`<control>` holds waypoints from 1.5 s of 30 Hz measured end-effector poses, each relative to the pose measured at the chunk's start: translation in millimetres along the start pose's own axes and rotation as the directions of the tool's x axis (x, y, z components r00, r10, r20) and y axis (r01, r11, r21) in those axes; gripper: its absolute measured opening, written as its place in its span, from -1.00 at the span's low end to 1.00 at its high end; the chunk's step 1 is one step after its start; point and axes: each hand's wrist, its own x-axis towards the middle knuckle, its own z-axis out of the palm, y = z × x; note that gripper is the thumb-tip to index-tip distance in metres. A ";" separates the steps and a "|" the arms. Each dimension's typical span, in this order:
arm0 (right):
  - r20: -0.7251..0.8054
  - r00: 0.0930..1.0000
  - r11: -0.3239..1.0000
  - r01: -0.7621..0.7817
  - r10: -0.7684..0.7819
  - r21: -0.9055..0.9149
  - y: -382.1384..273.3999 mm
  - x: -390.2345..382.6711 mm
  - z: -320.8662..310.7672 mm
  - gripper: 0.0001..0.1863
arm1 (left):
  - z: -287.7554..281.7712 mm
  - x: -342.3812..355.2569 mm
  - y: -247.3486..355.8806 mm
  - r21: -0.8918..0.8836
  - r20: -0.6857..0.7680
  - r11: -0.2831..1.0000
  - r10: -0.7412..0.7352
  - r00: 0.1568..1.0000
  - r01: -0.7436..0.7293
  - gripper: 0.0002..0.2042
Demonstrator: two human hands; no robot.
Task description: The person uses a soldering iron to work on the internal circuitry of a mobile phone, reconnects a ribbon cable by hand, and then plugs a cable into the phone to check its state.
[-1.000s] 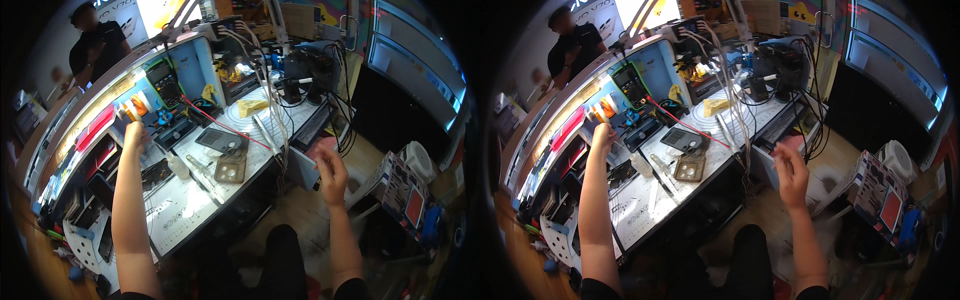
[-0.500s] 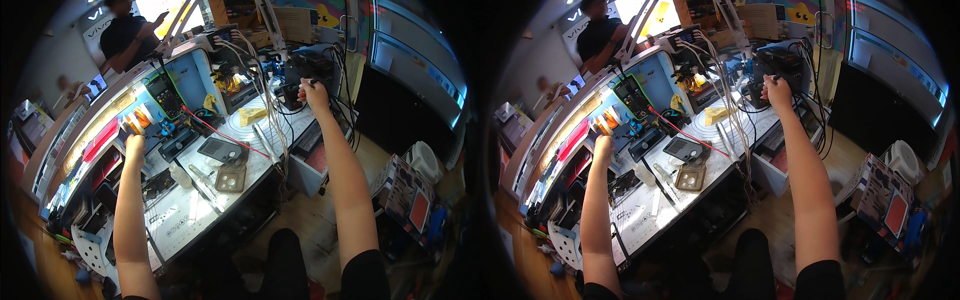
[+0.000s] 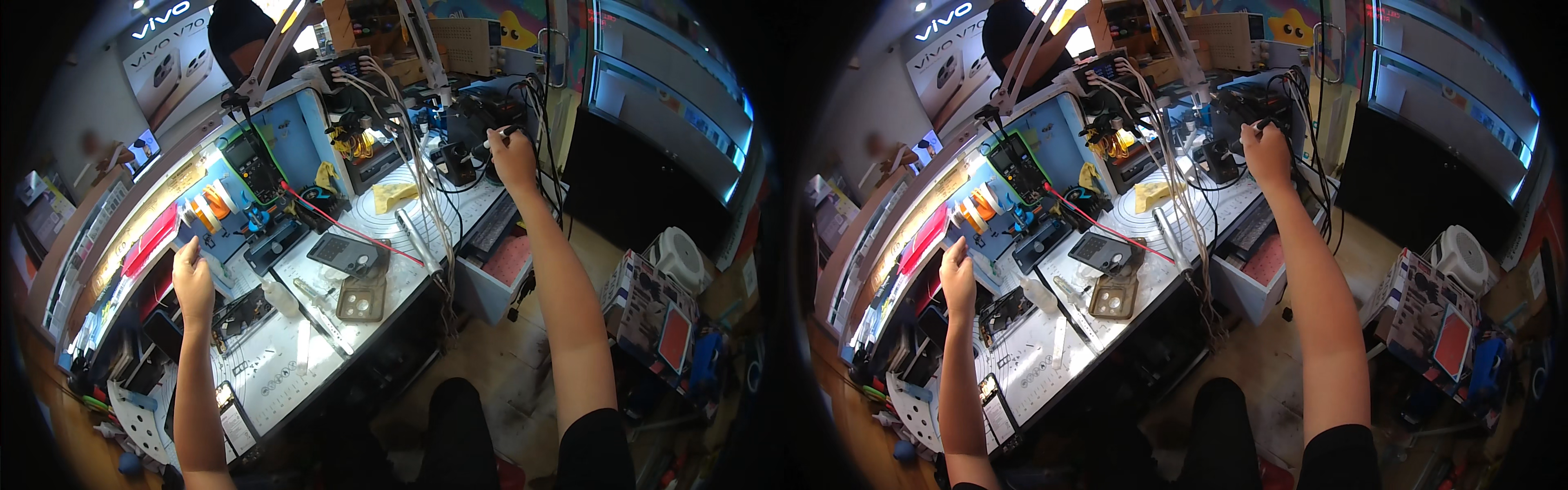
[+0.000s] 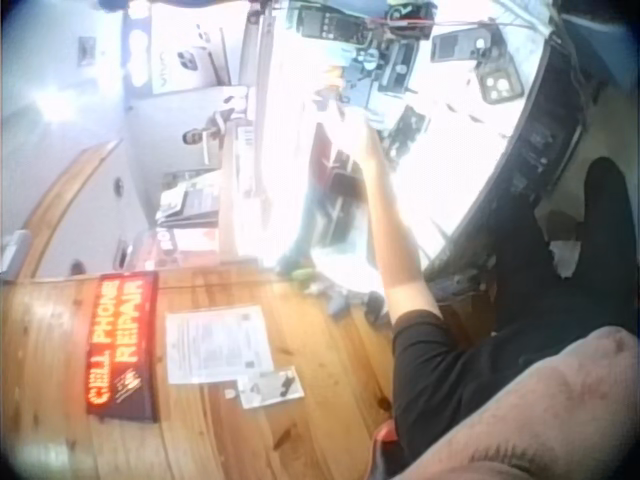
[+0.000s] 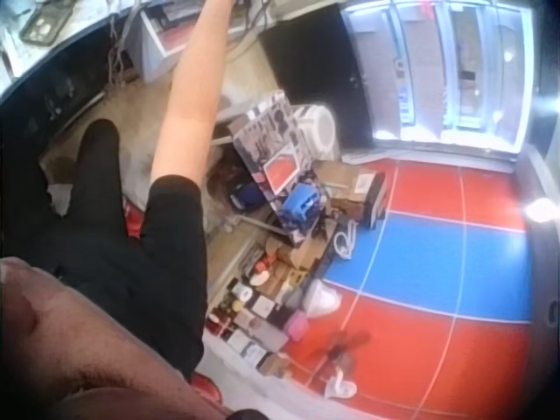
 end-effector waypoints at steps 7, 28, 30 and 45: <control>0.216 0.975 0.994 0.065 -0.046 -0.082 22.6 -6.5 19.1 -0.70 | -23.1 -8.2 26.3 -0.190 -0.076 0.981 -0.041 0.996 0.026 -0.79; 0.091 0.992 0.995 -0.088 0.093 -0.055 94.4 -34.3 -22.8 -0.68 | -51.6 -31.7 69.2 -0.126 -0.027 0.941 0.313 0.949 -0.314 -0.95; 0.079 0.991 0.993 -0.101 0.105 -0.055 96.4 -35.3 -23.4 -0.68 | -65.7 -40.0 65.6 -0.180 0.110 0.939 0.314 0.943 -0.292 -0.94; 0.383 0.919 0.993 -0.061 0.095 -0.101 11.7 -26.2 3.4 -0.76 | -136.5 -102.1 96.2 0.127 0.162 0.869 0.458 0.874 -0.479 -0.82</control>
